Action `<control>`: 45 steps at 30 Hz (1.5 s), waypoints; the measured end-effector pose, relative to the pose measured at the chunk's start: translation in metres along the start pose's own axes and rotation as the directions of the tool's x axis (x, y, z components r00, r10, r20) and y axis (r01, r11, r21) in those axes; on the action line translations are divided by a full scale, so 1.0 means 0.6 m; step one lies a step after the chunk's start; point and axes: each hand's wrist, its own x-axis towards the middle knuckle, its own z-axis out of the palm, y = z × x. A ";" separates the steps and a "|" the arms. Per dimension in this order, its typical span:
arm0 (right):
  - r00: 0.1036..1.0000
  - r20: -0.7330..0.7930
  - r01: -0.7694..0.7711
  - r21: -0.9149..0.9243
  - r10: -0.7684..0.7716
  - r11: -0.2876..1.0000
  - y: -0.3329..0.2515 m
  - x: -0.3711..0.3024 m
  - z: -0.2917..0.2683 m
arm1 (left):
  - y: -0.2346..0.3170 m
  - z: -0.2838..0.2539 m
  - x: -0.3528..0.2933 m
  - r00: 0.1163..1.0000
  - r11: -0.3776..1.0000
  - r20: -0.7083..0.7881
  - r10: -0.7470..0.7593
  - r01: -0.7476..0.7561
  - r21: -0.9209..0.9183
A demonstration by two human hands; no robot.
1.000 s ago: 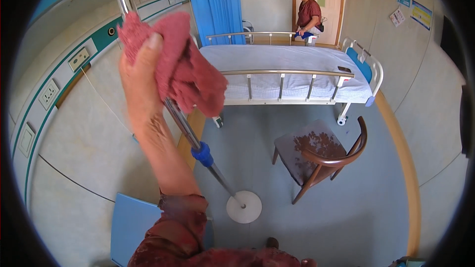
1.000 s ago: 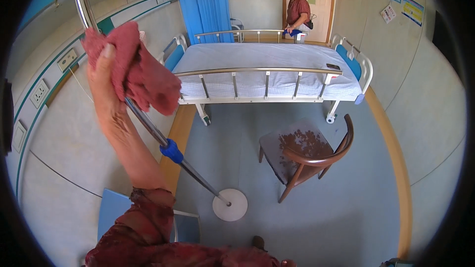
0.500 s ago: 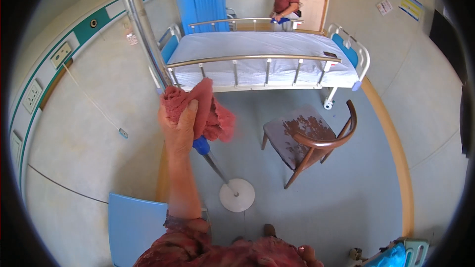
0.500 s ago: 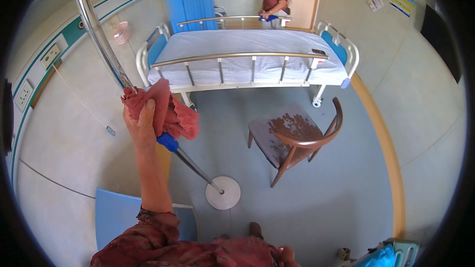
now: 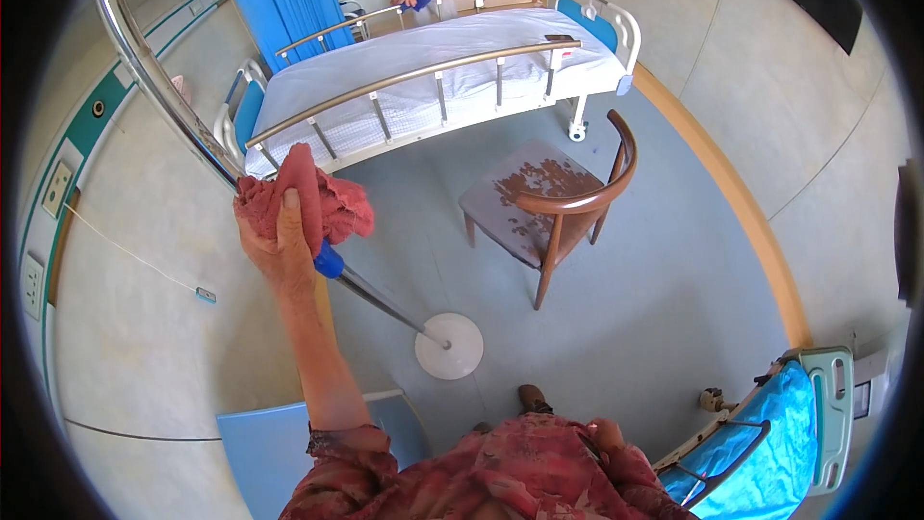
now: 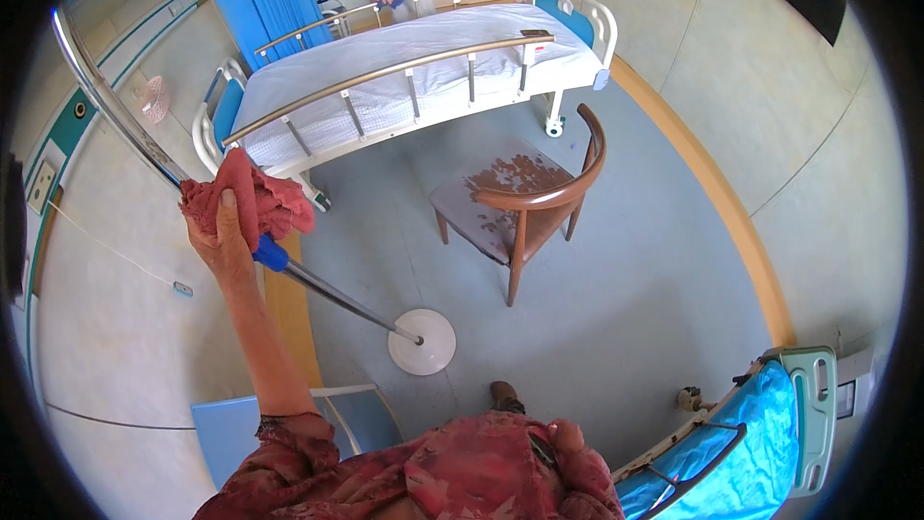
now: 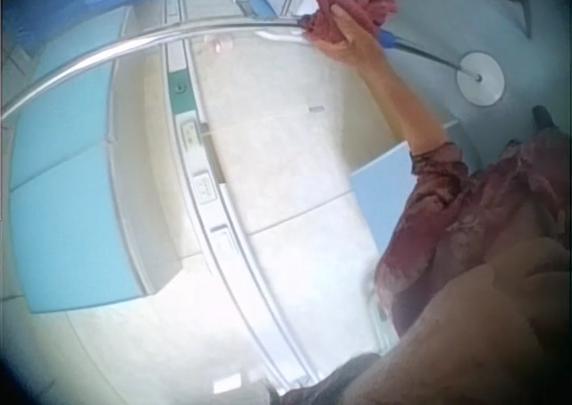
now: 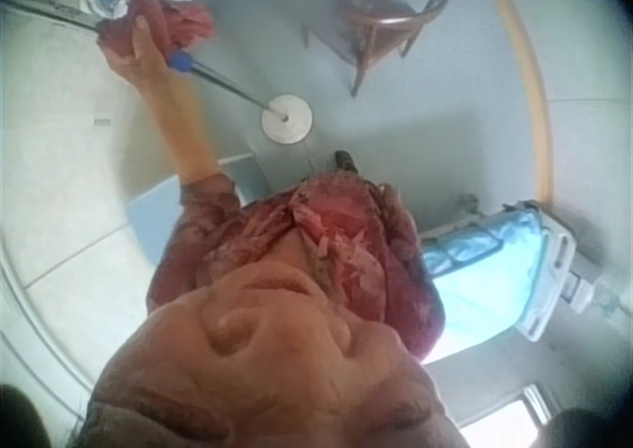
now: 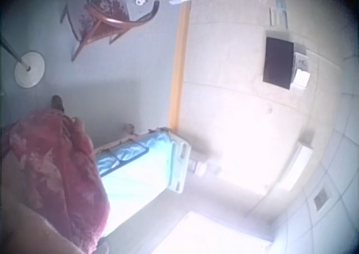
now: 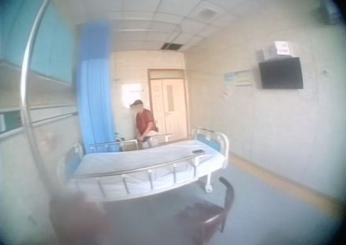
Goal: The person wipes a small table and a bedside cabinet using a cloth. They then move across the room and wipe a wall panel and the top of another cabinet with the cloth.
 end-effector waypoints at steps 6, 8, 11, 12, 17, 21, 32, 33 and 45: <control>0.999 0.002 0.040 -0.012 -0.040 0.999 0.013 -0.004 0.010 | -0.004 -0.001 0.003 1.000 1.000 0.003 0.024 -0.024 -0.014; 0.992 0.004 0.123 -0.049 -0.123 0.991 0.034 0.002 0.020 | -0.003 -0.003 0.003 1.000 0.999 0.015 0.027 -0.028 0.044; 0.995 0.013 0.098 0.004 -0.098 0.995 0.022 -0.010 0.012 | 0.010 -0.003 0.000 0.999 0.993 -0.012 -0.039 0.040 0.113; 0.995 0.004 0.097 0.002 -0.097 0.995 0.029 -0.011 0.013 | 0.010 -0.001 -0.001 0.999 0.994 -0.015 -0.039 0.040 0.104; 0.998 -0.016 0.067 0.082 -0.066 0.994 0.048 -0.029 0.021 | 0.019 0.013 -0.014 1.000 0.993 -0.012 0.027 -0.026 0.116; 0.995 -0.024 0.097 0.003 -0.097 0.995 0.078 -0.029 0.023 | 0.001 0.003 -0.007 0.995 0.985 -0.005 0.096 -0.094 0.141; 0.997 0.023 -0.070 0.129 0.068 0.989 0.082 -0.004 -0.025 | -0.003 0.005 -0.018 0.991 0.967 -0.045 0.126 -0.113 0.228; 0.998 0.026 -0.063 0.129 0.060 0.990 0.082 0.002 -0.029 | -0.005 0.004 -0.018 0.990 0.965 -0.048 0.132 -0.117 0.233; 0.985 0.110 0.137 -0.031 -0.133 0.990 0.055 0.085 -0.134 | 0.017 0.021 -0.031 0.987 0.972 -0.093 0.132 -0.110 0.205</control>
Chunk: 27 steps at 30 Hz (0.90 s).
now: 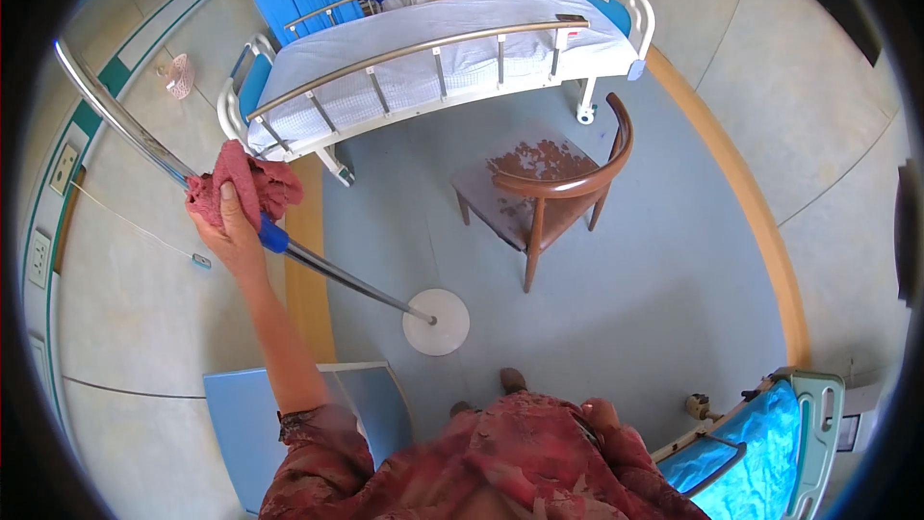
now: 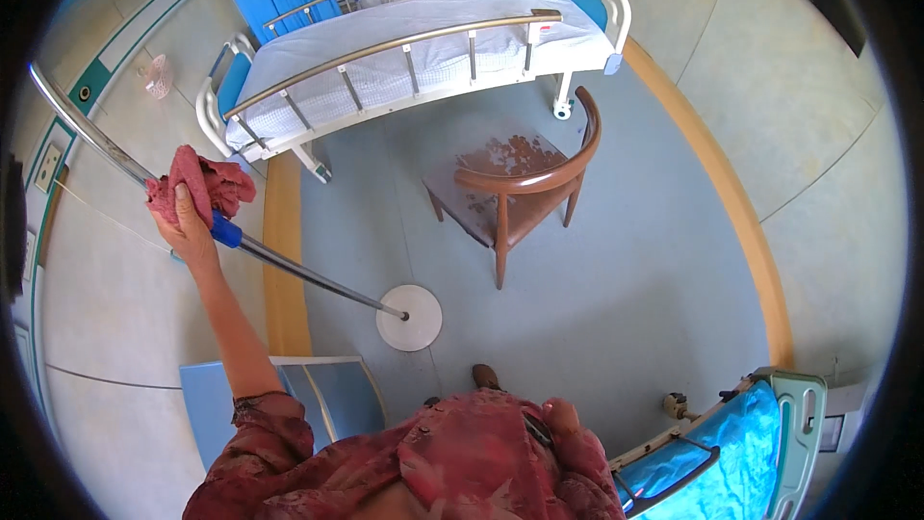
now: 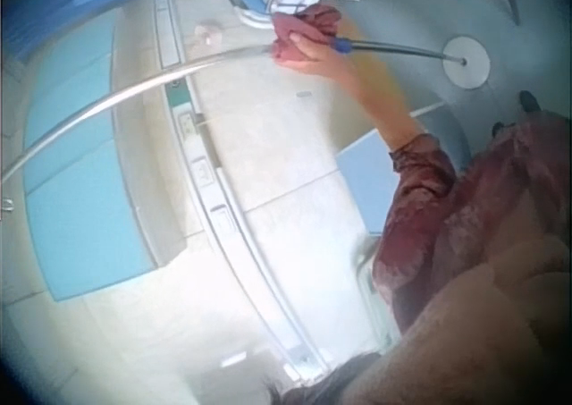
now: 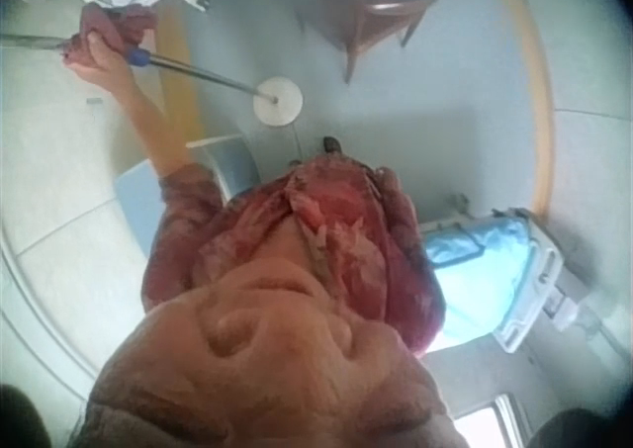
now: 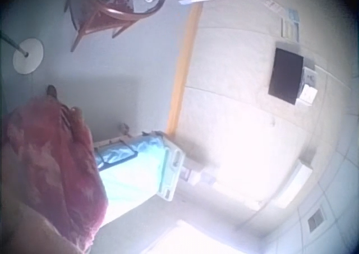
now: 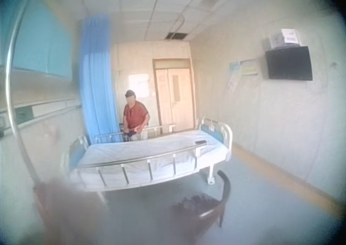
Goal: The person wipes a small table and a bedside cabinet using a cloth. They then move across the room and wipe a wall panel and the top of another cabinet with the cloth.
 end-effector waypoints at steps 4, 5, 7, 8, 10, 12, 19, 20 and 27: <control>0.994 -0.010 0.108 -0.116 -0.110 0.987 0.083 0.056 0.025 | -0.008 -0.022 0.005 1.000 1.000 0.019 0.022 -0.022 -0.010; 0.987 -0.036 0.148 -0.121 -0.154 0.982 0.096 0.069 0.017 | -0.008 -0.016 0.005 0.999 0.999 -0.007 0.041 -0.041 -0.015; 0.978 -0.072 0.184 -0.129 -0.195 0.974 0.111 0.090 0.006 | -0.012 -0.008 0.001 1.000 0.999 -0.009 0.022 -0.022 -0.030; 0.971 -0.098 0.203 -0.127 -0.216 0.971 0.116 0.107 -0.002 | -0.012 -0.008 0.001 1.000 1.000 -0.008 0.011 -0.011 -0.007; 0.982 -0.023 0.185 -0.060 -0.187 0.981 0.108 0.125 -0.019 | -0.014 -0.020 -0.001 1.000 1.000 -0.031 0.001 -0.001 0.023; 0.963 -0.075 0.230 -0.279 -0.260 0.932 0.134 0.160 -0.016 | -0.019 -0.015 -0.004 0.999 1.000 -0.035 -0.016 0.017 0.009; 0.984 0.014 0.180 -0.139 -0.180 0.974 0.161 0.222 0.000 | -0.032 -0.021 -0.008 0.998 0.999 -0.059 0.033 -0.033 0.006; 0.972 0.013 0.231 -0.232 -0.235 0.945 0.153 0.228 0.008 | -0.031 -0.025 -0.007 0.996 0.999 -0.068 0.051 -0.050 0.013; 0.956 0.036 0.289 -0.248 -0.290 0.925 0.105 0.253 -0.014 | -0.055 -0.004 -0.064 0.945 0.986 -0.303 0.124 -0.083 0.145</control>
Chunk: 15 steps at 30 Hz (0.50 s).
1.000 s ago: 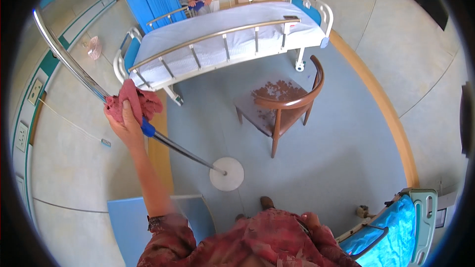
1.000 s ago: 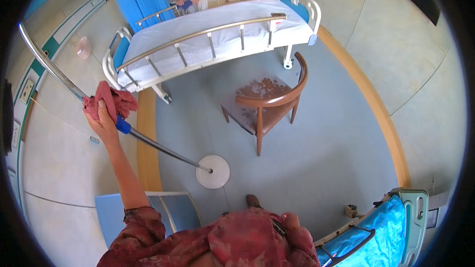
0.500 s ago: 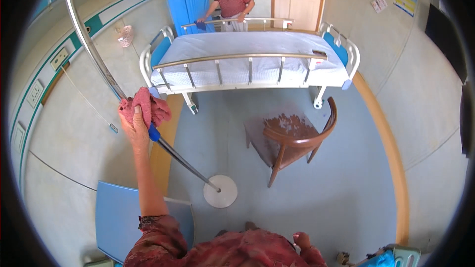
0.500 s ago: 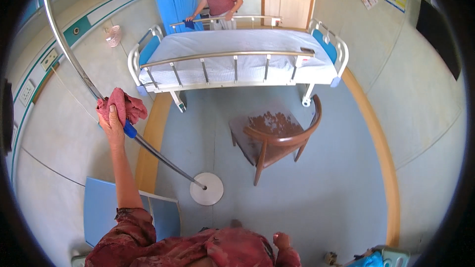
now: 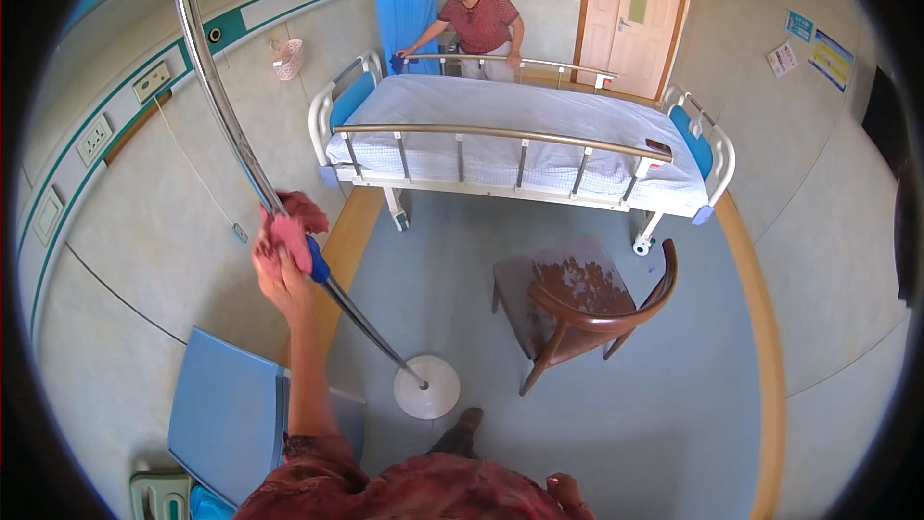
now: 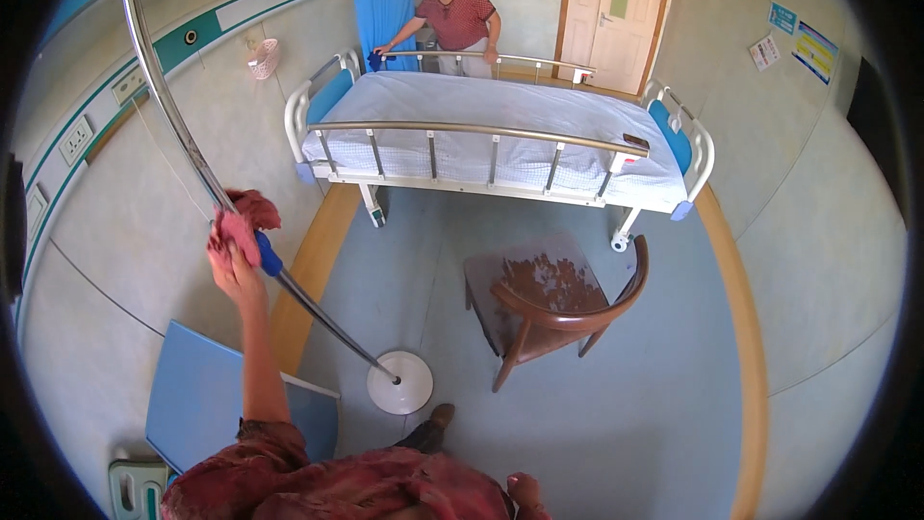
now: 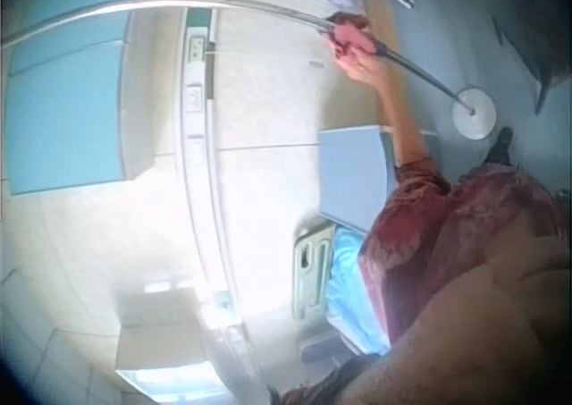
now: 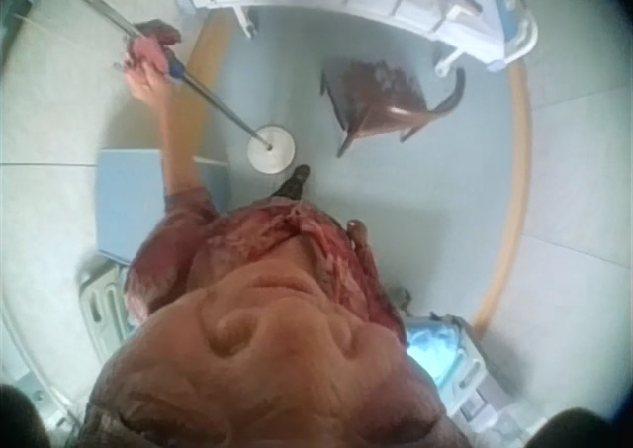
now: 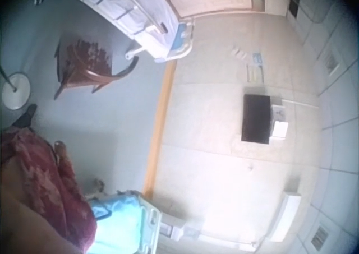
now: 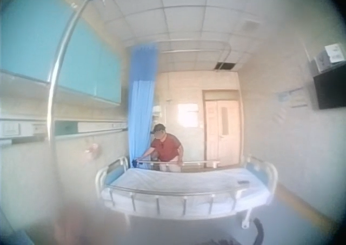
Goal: The person wipes a small table and a bedside cabinet using a cloth. They then move across the room and wipe a wall panel and the top of another cabinet with the cloth.
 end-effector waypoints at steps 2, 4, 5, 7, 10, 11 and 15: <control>1.000 0.024 -0.007 0.043 0.006 0.999 -0.029 0.035 -0.033 | -0.008 -0.028 -0.060 0.995 0.968 0.102 0.007 -0.032 0.249; 0.999 0.044 0.006 0.214 -0.016 0.977 -0.050 0.075 -0.069 | -0.007 -0.043 -0.146 0.943 0.945 0.201 -0.265 0.213 0.246; 0.993 -0.015 0.119 0.194 -0.118 0.974 -0.100 0.091 -0.103 | -0.013 -0.063 -0.195 0.882 0.906 0.243 -0.405 0.351 0.235; 0.898 -0.088 0.431 -0.035 -0.432 0.902 -0.186 0.146 -0.161 | -0.030 -0.101 -0.308 0.819 0.957 0.494 -0.291 0.242 0.162; 0.910 0.296 -0.033 0.751 -0.291 0.659 -0.398 0.188 -0.274 | 0.036 -0.087 -0.374 0.367 0.968 0.900 -0.234 0.178 0.179; 0.885 0.335 -0.052 0.761 -0.323 0.646 -0.484 0.181 -0.317 | 0.037 -0.076 -0.391 0.306 0.915 0.889 -0.340 0.328 0.237; 0.752 0.239 0.233 0.776 -0.614 0.586 -0.575 0.227 -0.307 | 0.065 0.048 -0.313 -0.102 0.463 0.807 -0.582 0.774 0.432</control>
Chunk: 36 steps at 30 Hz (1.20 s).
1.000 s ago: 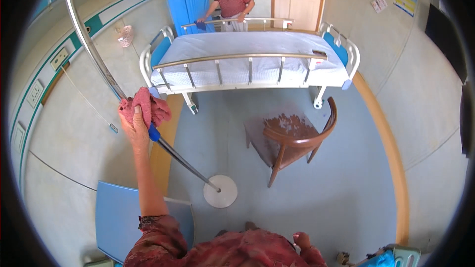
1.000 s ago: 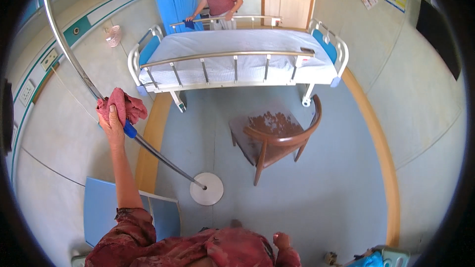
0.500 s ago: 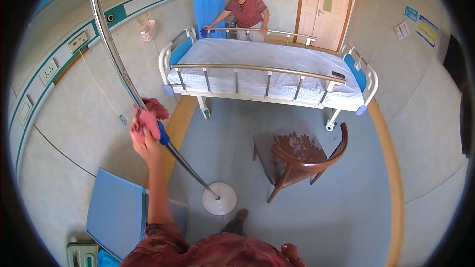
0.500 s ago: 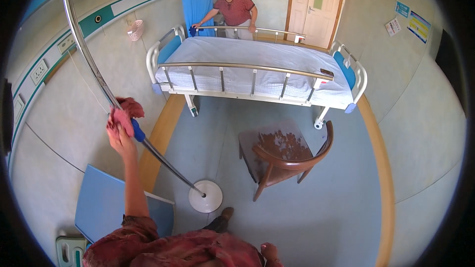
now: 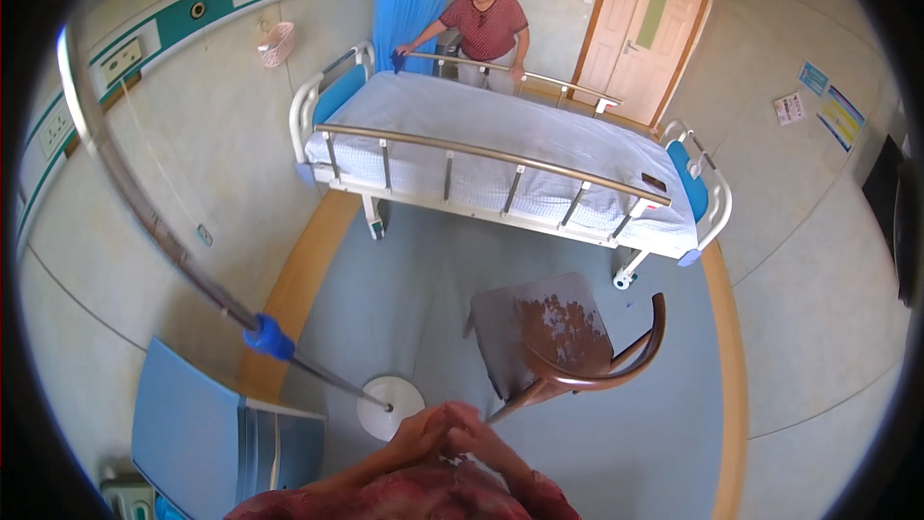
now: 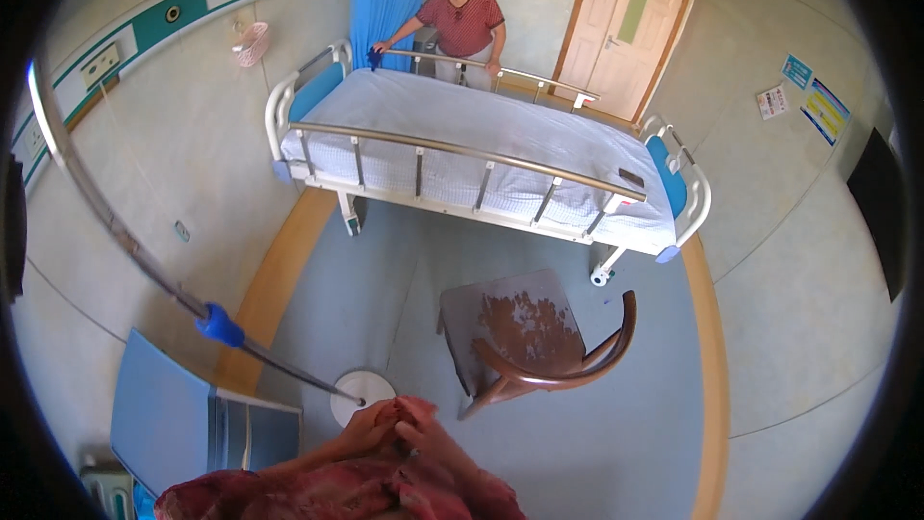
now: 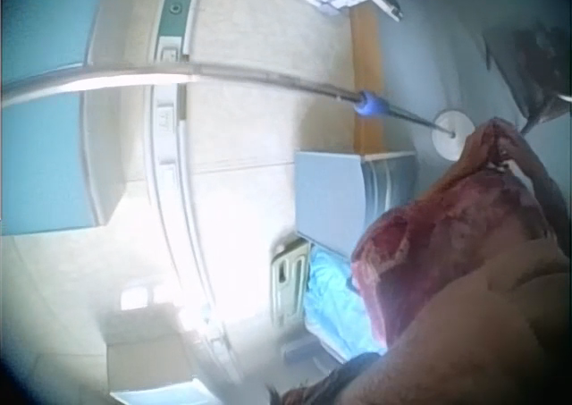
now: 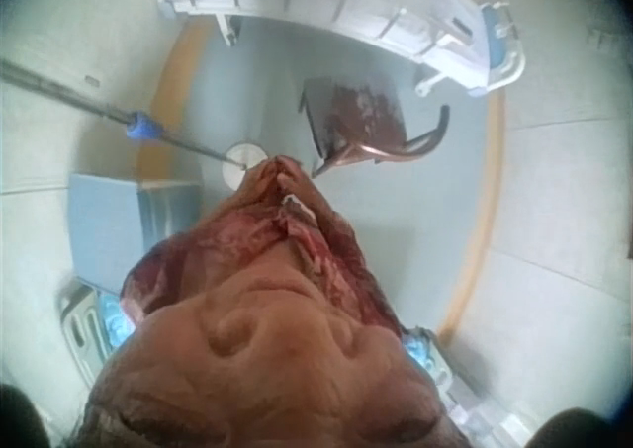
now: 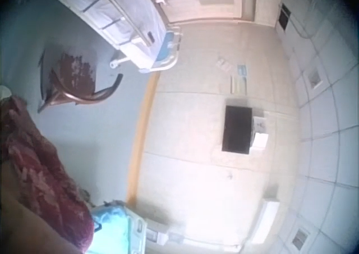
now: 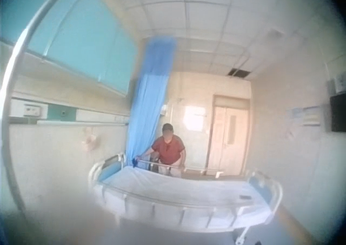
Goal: The person wipes a small table and a bedside cabinet using a cloth. They then move across the room and wipe a wall panel and the top of another cabinet with the cloth.
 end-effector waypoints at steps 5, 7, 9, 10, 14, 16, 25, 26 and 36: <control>0.948 -0.317 -0.047 -0.053 0.028 0.997 0.021 0.037 -0.001 | 0.027 -0.023 0.091 0.974 0.976 0.222 -0.041 -0.008 0.216; 0.866 -0.495 -0.157 -0.154 0.061 0.975 0.008 0.019 -0.023 | -0.010 -0.013 0.119 0.975 0.946 0.217 -0.052 -0.021 0.323; 0.791 -0.611 -0.153 -0.129 0.043 0.980 0.039 0.022 -0.076 | -0.027 -0.003 0.149 0.986 0.924 0.164 -0.026 -0.039 0.380; 0.757 -0.651 -0.133 -0.079 0.050 0.988 0.026 0.016 -0.095 | -0.010 0.001 0.159 0.989 0.930 0.113 -0.090 0.043 0.366; 0.667 -0.742 -0.086 0.011 0.066 0.996 -0.036 -0.006 -0.139 | -0.045 0.014 0.227 0.959 0.855 0.013 0.282 -0.257 0.450; 0.668 -0.733 -0.051 0.133 0.133 0.990 -0.016 -0.015 -0.140 | -0.034 0.038 0.255 0.924 0.834 0.049 0.378 -0.363 0.416; 0.690 -0.721 -0.122 -0.027 0.065 0.992 0.047 -0.052 -0.157 | -0.046 0.203 0.386 0.627 0.494 0.391 0.674 -0.776 0.392; 0.639 -0.766 -0.142 -0.026 0.072 0.990 0.070 -0.059 -0.170 | -0.075 0.219 0.399 0.596 0.354 0.483 0.641 -0.789 0.503; 0.312 -0.917 0.026 0.269 0.248 0.963 0.061 -0.072 -0.303 | -0.101 0.329 0.457 0.571 0.169 0.636 0.520 -0.798 0.578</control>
